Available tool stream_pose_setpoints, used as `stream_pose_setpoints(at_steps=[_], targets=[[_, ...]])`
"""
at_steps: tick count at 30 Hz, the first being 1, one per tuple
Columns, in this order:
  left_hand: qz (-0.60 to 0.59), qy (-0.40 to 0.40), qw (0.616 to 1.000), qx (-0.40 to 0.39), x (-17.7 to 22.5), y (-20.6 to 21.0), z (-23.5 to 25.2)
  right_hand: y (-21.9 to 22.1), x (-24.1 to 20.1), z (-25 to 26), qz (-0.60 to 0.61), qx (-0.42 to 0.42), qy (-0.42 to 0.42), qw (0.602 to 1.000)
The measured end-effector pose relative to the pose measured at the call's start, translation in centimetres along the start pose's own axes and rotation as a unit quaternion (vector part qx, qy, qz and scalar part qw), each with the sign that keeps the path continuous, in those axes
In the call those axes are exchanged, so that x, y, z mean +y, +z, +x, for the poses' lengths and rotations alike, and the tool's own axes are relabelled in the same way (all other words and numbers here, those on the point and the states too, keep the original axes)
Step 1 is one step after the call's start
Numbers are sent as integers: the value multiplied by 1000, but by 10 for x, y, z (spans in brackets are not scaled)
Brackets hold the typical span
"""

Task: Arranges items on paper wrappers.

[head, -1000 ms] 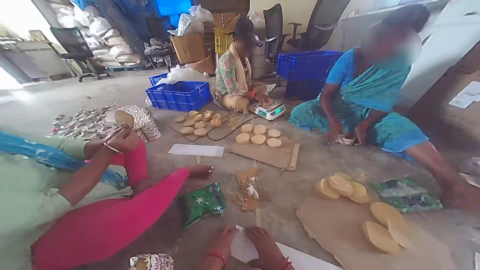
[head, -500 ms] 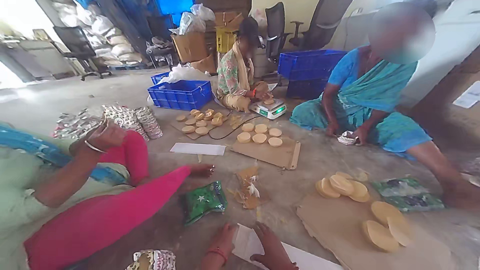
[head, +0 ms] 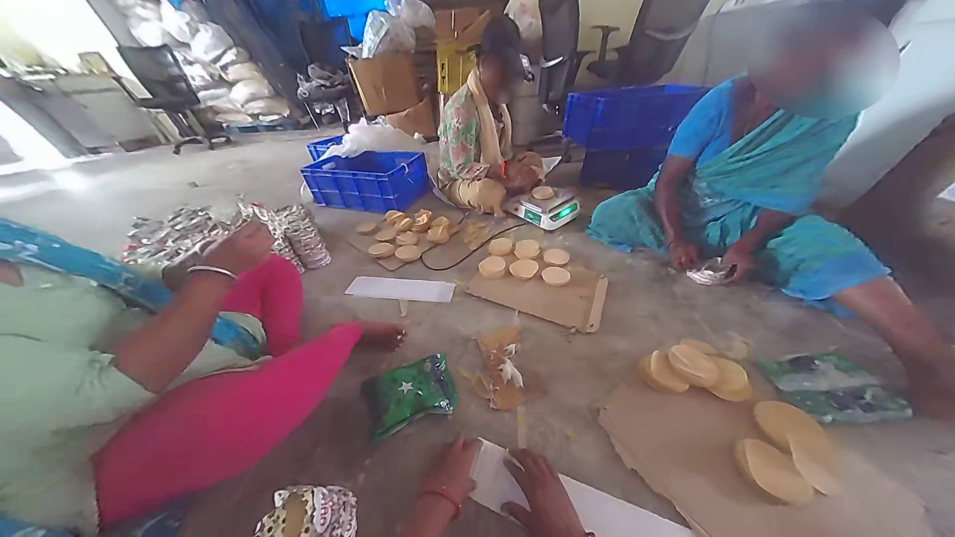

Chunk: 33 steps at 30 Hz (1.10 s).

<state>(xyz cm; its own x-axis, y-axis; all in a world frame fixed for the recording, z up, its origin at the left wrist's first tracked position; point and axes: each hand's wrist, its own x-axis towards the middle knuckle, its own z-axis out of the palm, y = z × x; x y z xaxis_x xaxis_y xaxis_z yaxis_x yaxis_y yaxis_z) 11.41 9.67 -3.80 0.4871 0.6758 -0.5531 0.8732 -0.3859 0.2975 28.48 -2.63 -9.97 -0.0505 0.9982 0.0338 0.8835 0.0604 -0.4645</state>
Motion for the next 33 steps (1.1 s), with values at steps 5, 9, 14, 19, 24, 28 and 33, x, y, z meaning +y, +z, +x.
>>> stream_pose_setpoints(at_steps=[5,9,14,19,24,28,33], targets=[[-7,-3,1000,-4,0,1,1,2,-3,-1,6,-14,46,999],[-14,-12,1000,-5,2,0,0,2,-7,-1,22,-11,55,998],[-11,-12,1000,-7,2,0,0,-1,-8,6,25,-42,43,998],[-9,-16,1000,-11,2,0,2,0,-6,12,33,-63,45,996],[-25,-16,1000,-5,2,-1,2,1,-7,12,36,-47,43,997],[-80,-21,996,16,0,-5,3,3,-2,10,52,-34,39,997],[-79,-22,996,25,-5,-1,11,11,3,8,75,-1,25,997]])
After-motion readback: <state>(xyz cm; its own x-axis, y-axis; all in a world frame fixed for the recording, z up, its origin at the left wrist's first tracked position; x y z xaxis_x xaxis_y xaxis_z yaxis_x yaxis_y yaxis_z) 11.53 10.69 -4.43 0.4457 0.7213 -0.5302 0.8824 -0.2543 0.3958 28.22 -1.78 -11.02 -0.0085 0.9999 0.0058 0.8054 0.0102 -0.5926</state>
